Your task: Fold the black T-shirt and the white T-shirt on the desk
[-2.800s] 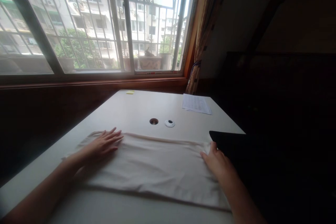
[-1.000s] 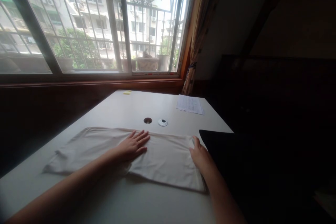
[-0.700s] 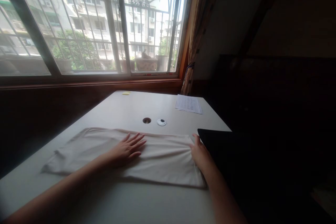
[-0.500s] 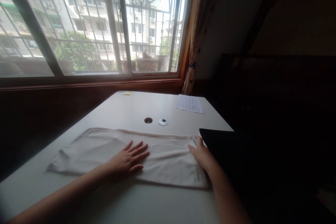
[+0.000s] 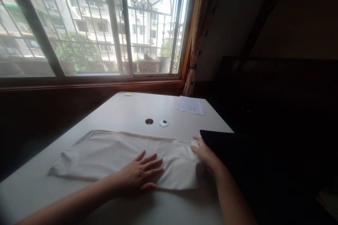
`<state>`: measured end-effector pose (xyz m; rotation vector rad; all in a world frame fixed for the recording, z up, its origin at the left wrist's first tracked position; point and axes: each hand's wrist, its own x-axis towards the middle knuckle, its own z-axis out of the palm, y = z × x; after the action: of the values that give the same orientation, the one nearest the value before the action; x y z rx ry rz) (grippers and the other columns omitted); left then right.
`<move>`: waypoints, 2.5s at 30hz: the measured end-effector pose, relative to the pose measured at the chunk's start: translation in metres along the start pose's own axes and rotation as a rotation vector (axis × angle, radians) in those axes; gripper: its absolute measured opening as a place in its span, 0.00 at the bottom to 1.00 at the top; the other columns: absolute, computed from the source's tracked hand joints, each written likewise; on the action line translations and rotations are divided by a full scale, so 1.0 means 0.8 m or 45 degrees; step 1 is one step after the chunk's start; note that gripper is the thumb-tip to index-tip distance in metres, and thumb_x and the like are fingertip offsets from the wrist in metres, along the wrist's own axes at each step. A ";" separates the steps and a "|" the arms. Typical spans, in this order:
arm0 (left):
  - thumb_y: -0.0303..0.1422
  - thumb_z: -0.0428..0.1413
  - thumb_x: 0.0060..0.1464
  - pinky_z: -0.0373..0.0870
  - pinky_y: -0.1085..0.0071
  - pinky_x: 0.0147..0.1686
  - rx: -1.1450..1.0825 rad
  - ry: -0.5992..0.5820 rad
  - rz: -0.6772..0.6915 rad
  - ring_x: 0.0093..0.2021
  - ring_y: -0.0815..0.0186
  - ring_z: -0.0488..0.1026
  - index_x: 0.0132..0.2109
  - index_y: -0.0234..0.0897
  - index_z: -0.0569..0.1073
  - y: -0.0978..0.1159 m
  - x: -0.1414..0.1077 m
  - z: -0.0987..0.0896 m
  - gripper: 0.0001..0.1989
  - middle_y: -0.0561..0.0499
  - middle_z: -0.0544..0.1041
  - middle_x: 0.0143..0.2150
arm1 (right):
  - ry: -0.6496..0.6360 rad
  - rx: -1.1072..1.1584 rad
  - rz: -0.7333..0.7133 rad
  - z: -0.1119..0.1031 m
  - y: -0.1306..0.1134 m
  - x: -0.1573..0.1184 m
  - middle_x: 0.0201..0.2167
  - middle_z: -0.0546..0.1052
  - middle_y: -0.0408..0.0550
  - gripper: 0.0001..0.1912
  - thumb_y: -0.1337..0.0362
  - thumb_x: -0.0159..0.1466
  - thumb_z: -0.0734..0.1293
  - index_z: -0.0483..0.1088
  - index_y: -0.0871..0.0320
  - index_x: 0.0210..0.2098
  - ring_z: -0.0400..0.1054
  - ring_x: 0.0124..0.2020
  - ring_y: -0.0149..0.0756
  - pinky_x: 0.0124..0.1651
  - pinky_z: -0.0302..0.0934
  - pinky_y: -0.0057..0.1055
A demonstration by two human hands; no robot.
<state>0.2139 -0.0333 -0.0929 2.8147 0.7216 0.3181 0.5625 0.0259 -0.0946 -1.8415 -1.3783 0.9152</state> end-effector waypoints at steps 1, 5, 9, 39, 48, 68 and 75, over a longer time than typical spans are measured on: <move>0.53 0.46 0.69 0.46 0.40 0.70 0.000 0.033 -0.033 0.72 0.47 0.55 0.70 0.49 0.62 0.002 0.004 0.001 0.28 0.47 0.64 0.71 | -0.037 0.056 0.009 -0.003 -0.005 -0.004 0.45 0.79 0.53 0.26 0.59 0.66 0.62 0.60 0.55 0.63 0.77 0.45 0.44 0.48 0.68 0.36; 0.51 0.53 0.65 0.61 0.49 0.64 0.017 0.181 -0.099 0.60 0.50 0.70 0.62 0.45 0.70 0.018 0.030 0.000 0.24 0.46 0.76 0.59 | -0.193 0.194 0.015 -0.012 -0.023 -0.021 0.40 0.80 0.51 0.23 0.55 0.68 0.60 0.64 0.56 0.60 0.77 0.40 0.42 0.40 0.68 0.32; 0.53 0.57 0.61 0.70 0.54 0.54 0.047 0.201 -0.059 0.54 0.50 0.72 0.64 0.43 0.68 0.038 0.056 0.006 0.30 0.42 0.76 0.57 | -0.268 0.301 -0.034 -0.016 -0.028 -0.025 0.42 0.81 0.51 0.20 0.56 0.67 0.61 0.69 0.57 0.54 0.76 0.40 0.41 0.39 0.68 0.30; 0.57 0.62 0.53 0.62 0.55 0.66 -0.782 0.739 -1.077 0.68 0.47 0.63 0.69 0.42 0.65 -0.259 -0.286 -0.092 0.43 0.42 0.67 0.69 | 0.062 -0.403 -0.212 -0.043 -0.117 -0.003 0.39 0.79 0.51 0.25 0.63 0.59 0.67 0.73 0.58 0.57 0.74 0.38 0.41 0.43 0.66 0.32; 0.58 0.62 0.52 0.62 0.53 0.65 -0.809 0.836 -1.056 0.64 0.45 0.69 0.63 0.40 0.73 -0.257 -0.292 -0.091 0.38 0.41 0.75 0.62 | -0.675 0.117 -0.658 0.153 -0.343 -0.087 0.45 0.78 0.49 0.32 0.66 0.62 0.70 0.62 0.53 0.64 0.74 0.35 0.34 0.39 0.71 0.31; 0.44 0.60 0.56 0.74 0.66 0.44 -0.296 0.742 -0.860 0.46 0.57 0.74 0.58 0.44 0.76 -0.240 -0.271 -0.086 0.24 0.46 0.74 0.52 | -0.347 -0.296 -0.647 0.212 -0.121 -0.115 0.56 0.65 0.52 0.39 0.72 0.61 0.66 0.54 0.49 0.70 0.69 0.45 0.38 0.54 0.65 0.36; 0.44 0.60 0.57 0.68 0.70 0.33 -0.688 0.443 -0.849 0.33 0.62 0.71 0.53 0.43 0.79 -0.202 -0.260 -0.102 0.19 0.51 0.75 0.39 | -0.069 -0.598 -0.621 0.141 -0.088 -0.056 0.52 0.68 0.53 0.35 0.75 0.62 0.63 0.59 0.52 0.68 0.70 0.46 0.40 0.54 0.65 0.37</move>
<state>-0.0579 0.0150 -0.0893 1.9017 1.3469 0.7448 0.4234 0.0093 -0.0913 -1.6717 -2.0883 0.4122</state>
